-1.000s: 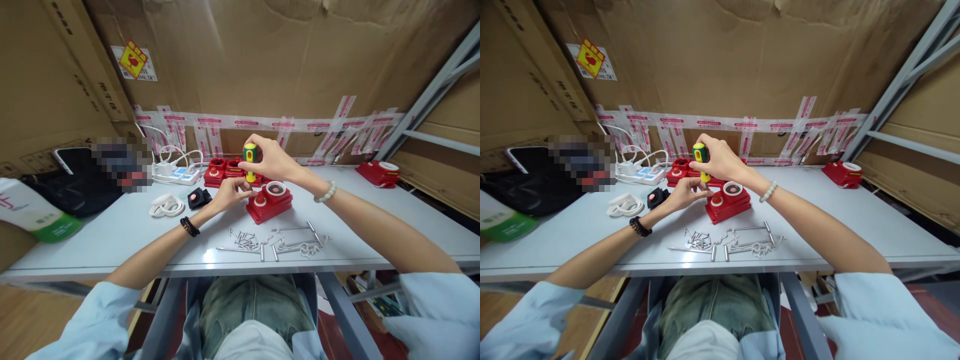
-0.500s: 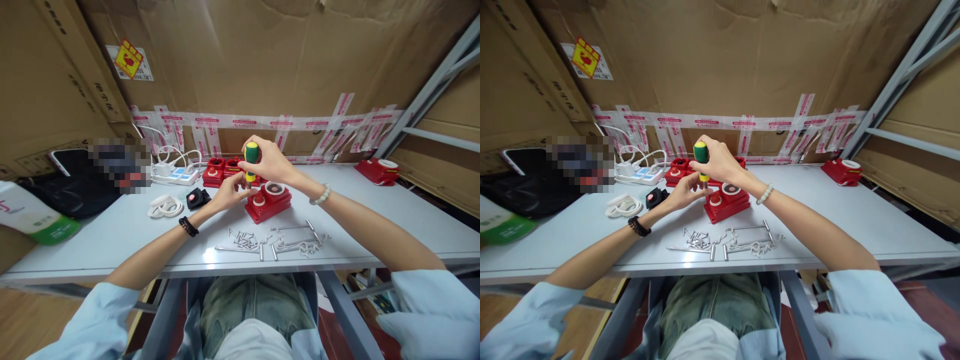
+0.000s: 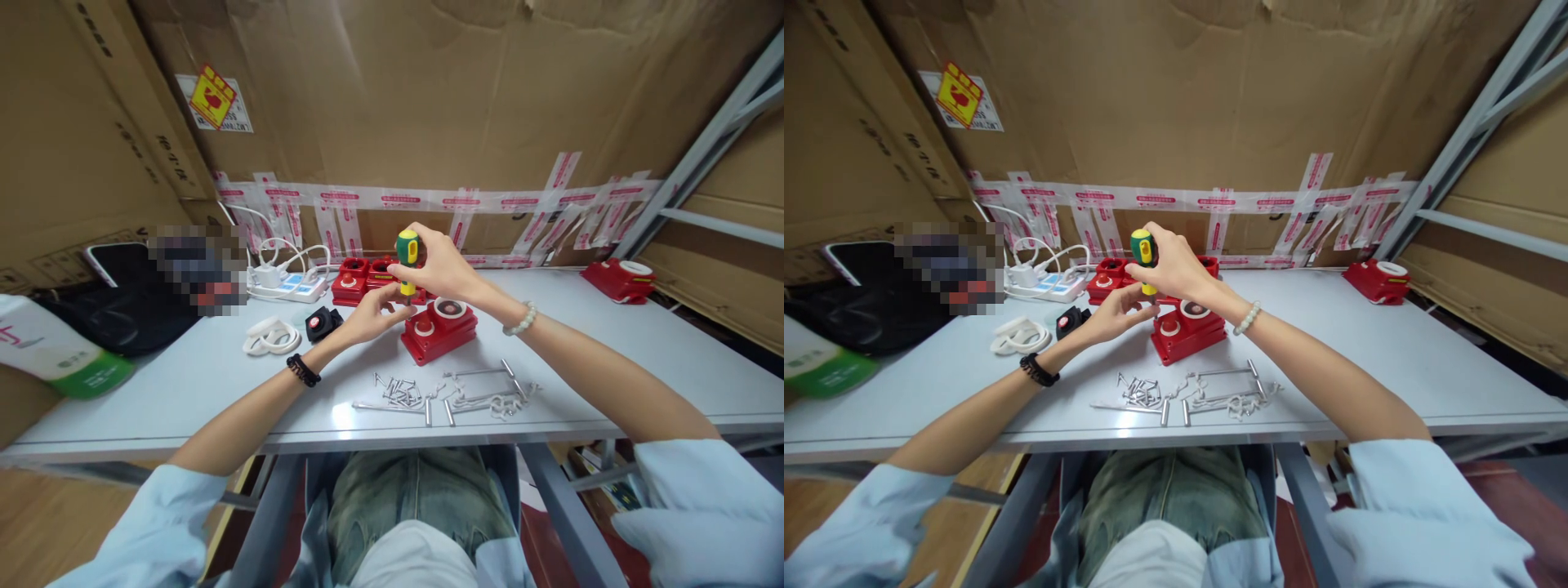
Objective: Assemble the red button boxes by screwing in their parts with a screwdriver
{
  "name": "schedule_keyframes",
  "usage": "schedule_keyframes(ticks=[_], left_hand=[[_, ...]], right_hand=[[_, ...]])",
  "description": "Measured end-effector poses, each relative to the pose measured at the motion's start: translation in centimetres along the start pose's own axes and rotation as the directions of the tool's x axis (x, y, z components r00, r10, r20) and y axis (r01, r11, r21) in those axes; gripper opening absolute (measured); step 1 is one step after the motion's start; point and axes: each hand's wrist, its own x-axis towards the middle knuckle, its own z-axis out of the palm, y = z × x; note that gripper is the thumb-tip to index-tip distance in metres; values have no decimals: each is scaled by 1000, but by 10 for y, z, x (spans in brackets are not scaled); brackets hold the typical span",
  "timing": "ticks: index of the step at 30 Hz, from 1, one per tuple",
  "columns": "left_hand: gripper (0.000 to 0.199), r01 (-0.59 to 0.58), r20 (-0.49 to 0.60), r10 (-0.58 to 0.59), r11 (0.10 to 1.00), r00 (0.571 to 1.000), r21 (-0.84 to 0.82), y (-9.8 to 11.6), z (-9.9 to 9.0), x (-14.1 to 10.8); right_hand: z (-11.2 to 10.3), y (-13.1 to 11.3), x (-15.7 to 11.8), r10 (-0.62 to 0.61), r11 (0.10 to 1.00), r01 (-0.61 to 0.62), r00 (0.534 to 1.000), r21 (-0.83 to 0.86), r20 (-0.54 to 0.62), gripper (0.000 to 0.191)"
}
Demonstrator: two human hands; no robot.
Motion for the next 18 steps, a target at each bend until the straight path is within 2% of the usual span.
schedule_keyframes(ticks=[2,3,7,8,10,14,16,18], left_hand=[[25,20,62,-20,1000,998,7,1,-2,0],[25,33,55,-34,999,998,18,1,-3,0],[31,56,-123,-48,997,991,59,0,0,3],[32,56,-140,-46,996,989,69,0,1,4],[29,49,-104,-41,996,994,77,1,1,3],[29,14,44,-16,998,999,62,5,-3,0],[26,25,24,-28,996,999,88,6,-3,0],[26,40,-54,-34,993,998,109,5,-1,1]], right_hand=[[0,0,0,8,1000,-8,1000,-11,4,26],[1,0,-1,7,1000,-7,1000,-14,5,26],[3,-1,-1,-12,1000,13,1000,-18,5,28],[3,-1,-1,-13,1000,13,1000,-19,7,27],[3,-2,-1,-8,1000,8,1000,-27,10,24],[1,-2,-1,10,999,-10,1000,-30,12,23],[1,-2,-1,12,1000,-12,1000,-28,7,23],[1,-2,-2,8,999,-8,1000,-32,1,23]])
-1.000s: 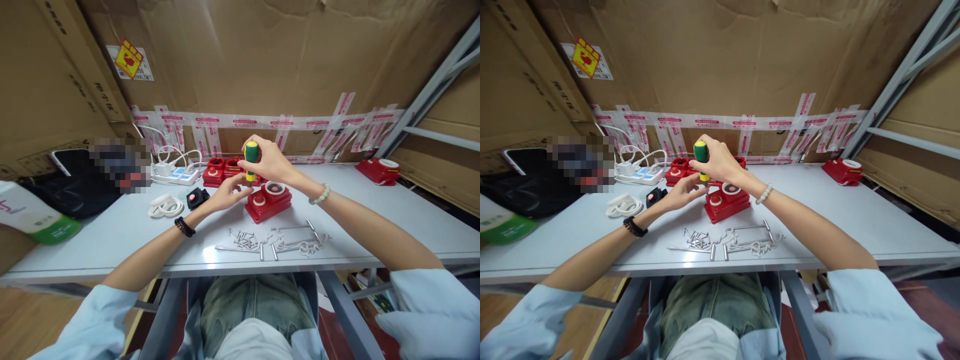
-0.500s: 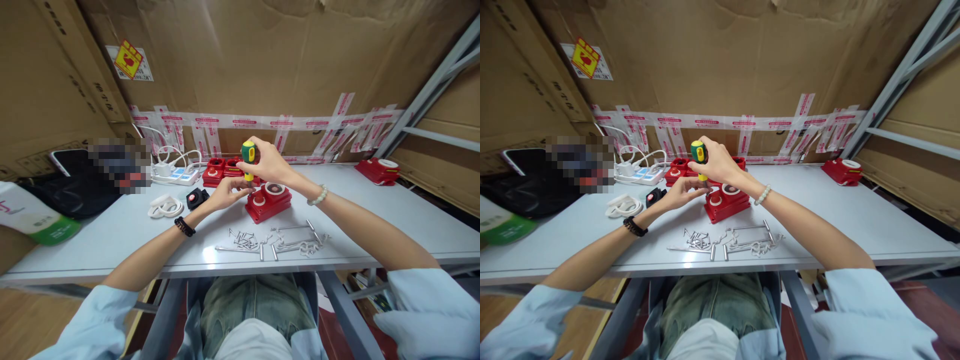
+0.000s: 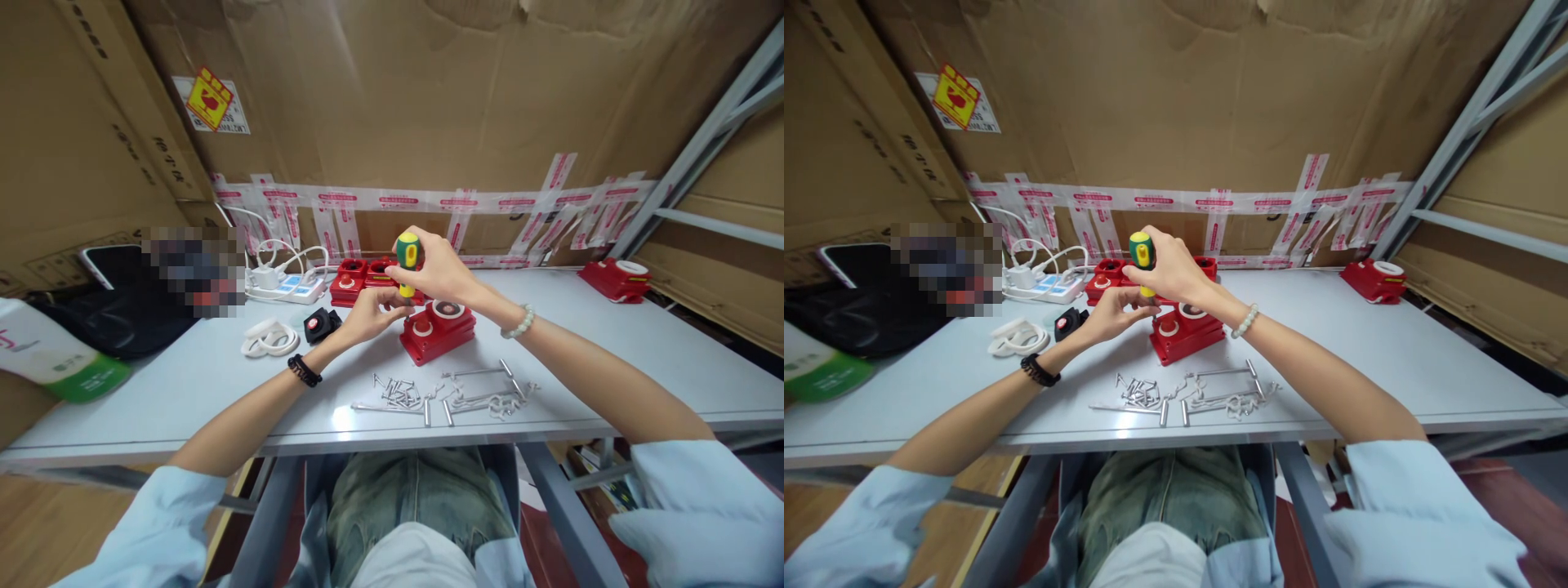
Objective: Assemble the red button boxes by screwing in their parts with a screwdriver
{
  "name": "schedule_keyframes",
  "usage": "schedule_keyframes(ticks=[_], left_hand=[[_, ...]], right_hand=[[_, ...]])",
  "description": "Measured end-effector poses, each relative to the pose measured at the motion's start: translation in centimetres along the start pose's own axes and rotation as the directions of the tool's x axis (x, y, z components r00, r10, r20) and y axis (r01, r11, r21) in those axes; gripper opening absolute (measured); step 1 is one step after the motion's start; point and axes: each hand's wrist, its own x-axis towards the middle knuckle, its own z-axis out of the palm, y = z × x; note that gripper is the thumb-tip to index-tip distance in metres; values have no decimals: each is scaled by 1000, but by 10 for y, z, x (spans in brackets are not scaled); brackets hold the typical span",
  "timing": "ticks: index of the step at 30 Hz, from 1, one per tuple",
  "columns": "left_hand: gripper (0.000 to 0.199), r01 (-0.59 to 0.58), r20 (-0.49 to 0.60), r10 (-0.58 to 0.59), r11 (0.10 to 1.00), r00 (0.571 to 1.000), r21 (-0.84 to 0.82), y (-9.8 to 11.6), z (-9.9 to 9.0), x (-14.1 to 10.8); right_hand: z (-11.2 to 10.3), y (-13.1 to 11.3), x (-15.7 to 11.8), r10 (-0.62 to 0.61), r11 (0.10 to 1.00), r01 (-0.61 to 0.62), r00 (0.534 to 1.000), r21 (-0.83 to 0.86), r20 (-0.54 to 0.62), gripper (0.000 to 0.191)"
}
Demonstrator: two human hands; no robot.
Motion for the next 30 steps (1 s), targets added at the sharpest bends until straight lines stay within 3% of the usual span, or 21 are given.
schedule_keyframes(ticks=[3,9,15,22,30], left_hand=[[30,1,-66,0,1000,998,21,1,2,1],[23,-24,147,4,991,989,130,5,-3,-2],[26,-9,28,6,992,1000,122,-1,2,-1],[16,-90,194,57,982,979,166,1,-7,-3],[21,-79,115,60,983,992,168,2,-5,-2]], right_hand=[[1,0,-2,7,1000,-7,1000,1,3,23],[1,1,-4,23,1000,-23,1000,2,-4,23],[2,3,-6,40,999,-40,999,1,5,25],[1,3,-8,57,998,-58,998,-21,-11,34],[0,3,-5,1,1000,-1,998,1,-69,33]])
